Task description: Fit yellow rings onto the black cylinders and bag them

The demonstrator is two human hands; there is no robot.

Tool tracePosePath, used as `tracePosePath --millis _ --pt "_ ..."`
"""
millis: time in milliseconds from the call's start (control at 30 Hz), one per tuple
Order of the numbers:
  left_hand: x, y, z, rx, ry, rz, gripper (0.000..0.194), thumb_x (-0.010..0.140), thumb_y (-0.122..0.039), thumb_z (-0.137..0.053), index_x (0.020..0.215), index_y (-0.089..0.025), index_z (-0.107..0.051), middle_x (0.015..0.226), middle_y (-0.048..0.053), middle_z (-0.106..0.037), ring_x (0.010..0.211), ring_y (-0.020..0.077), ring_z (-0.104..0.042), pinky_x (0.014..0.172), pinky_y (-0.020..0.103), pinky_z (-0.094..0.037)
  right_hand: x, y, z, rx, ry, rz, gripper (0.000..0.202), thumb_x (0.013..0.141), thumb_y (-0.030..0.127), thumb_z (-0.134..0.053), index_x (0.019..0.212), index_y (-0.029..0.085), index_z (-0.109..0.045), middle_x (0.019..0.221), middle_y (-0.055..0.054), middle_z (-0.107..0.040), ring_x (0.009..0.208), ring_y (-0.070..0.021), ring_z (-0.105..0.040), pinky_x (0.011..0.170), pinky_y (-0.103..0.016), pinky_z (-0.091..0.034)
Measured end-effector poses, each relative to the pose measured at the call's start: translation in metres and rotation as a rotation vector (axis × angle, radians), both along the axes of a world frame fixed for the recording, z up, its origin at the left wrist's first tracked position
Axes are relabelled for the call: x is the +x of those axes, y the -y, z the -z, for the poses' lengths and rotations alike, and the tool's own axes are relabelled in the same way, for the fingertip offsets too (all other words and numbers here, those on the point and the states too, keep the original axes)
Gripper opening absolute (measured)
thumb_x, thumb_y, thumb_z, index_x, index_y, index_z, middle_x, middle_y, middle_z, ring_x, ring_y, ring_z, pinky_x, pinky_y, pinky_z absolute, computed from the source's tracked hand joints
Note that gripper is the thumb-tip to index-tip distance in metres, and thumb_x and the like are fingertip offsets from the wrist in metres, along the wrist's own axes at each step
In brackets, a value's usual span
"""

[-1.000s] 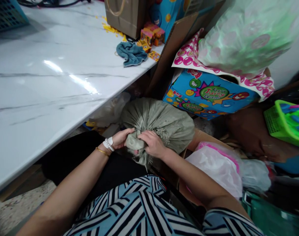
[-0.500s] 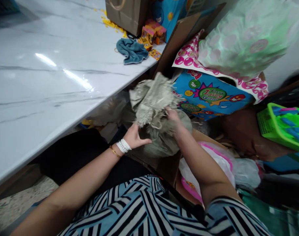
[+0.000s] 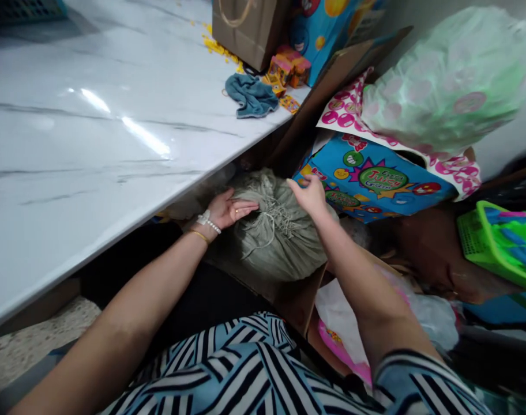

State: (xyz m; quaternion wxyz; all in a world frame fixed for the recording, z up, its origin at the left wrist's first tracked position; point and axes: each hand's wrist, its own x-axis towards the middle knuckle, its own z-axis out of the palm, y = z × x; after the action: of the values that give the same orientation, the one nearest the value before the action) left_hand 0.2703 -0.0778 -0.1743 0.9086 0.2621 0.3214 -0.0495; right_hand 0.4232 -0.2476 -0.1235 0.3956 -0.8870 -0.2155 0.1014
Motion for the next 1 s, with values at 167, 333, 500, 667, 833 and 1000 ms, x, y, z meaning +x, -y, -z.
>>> tracePosePath --millis 167,333,500,667,833,1000 --pt "0.019 0.0 -0.022 -0.266 0.192 0.07 0.058 0.099 -0.039 -0.032 0.125 0.01 -0.047 0.107 0.031 -0.065 0.106 0.0336 -0.065 0.084 0.038 -0.057 -0.071 0.041 0.034 -0.178 0.062 -0.022 0.036 0.071 0.052 -0.072 0.077 0.018 -0.061 0.068 -0.004 -0.063 0.063 -0.0176 -0.056 0.065 -0.031 -0.046" --pt "0.043 -0.009 -0.02 -0.307 0.083 -0.002 0.059 0.097 -0.04 -0.036 0.134 0.006 -0.04 0.12 0.033 -0.058 0.116 0.0395 -0.058 0.077 0.042 -0.059 -0.086 0.046 0.046 -0.226 0.07 -0.123 0.031 0.087 0.043 -0.05 0.067 0.021 -0.059 0.067 -0.003 -0.063 0.067 -0.0182 -0.058 0.069 -0.03 -0.045" --pt "0.035 -0.016 0.008 -0.277 0.023 -0.099 0.056 0.1 -0.039 -0.024 0.141 -0.002 -0.032 0.133 0.03 -0.05 0.119 0.0343 -0.058 0.075 0.038 -0.059 -0.071 0.052 0.059 -0.211 0.083 -0.066 0.031 0.083 0.046 -0.054 0.092 0.017 -0.063 0.078 -0.006 -0.067 0.065 -0.0186 -0.061 0.063 -0.029 -0.047" --pt "0.018 -0.011 0.027 -0.221 0.014 -0.118 0.057 0.1 -0.045 -0.021 0.141 -0.009 -0.032 0.133 0.027 -0.051 0.112 0.0301 -0.062 0.078 0.039 -0.059 -0.065 0.035 0.092 -0.194 0.063 -0.114 0.021 0.074 0.038 -0.06 0.072 0.019 -0.066 0.063 -0.002 -0.065 0.056 -0.0178 -0.058 0.058 -0.027 -0.044" --pt "0.008 -0.012 0.033 -0.131 -0.045 -0.067 0.057 0.098 -0.051 -0.024 0.136 -0.01 -0.037 0.123 0.027 -0.059 0.095 0.0274 -0.068 0.073 0.04 -0.059 -0.079 0.026 0.083 -0.11 0.137 -0.115 0.025 0.082 0.036 -0.051 0.079 0.018 -0.069 0.078 -0.007 -0.068 0.072 -0.0201 -0.061 0.069 -0.03 -0.046" --pt "0.007 -0.01 0.034 -0.017 -0.06 -0.042 0.056 0.098 -0.055 -0.021 0.132 -0.013 -0.036 0.113 0.024 -0.065 0.087 0.0214 -0.07 0.077 0.035 -0.058 -0.104 0.031 0.073 -0.092 0.058 -0.29 0.02 0.088 0.032 -0.05 0.081 0.021 -0.064 0.066 0.0 -0.065 0.057 -0.0143 -0.058 0.058 -0.023 -0.042"
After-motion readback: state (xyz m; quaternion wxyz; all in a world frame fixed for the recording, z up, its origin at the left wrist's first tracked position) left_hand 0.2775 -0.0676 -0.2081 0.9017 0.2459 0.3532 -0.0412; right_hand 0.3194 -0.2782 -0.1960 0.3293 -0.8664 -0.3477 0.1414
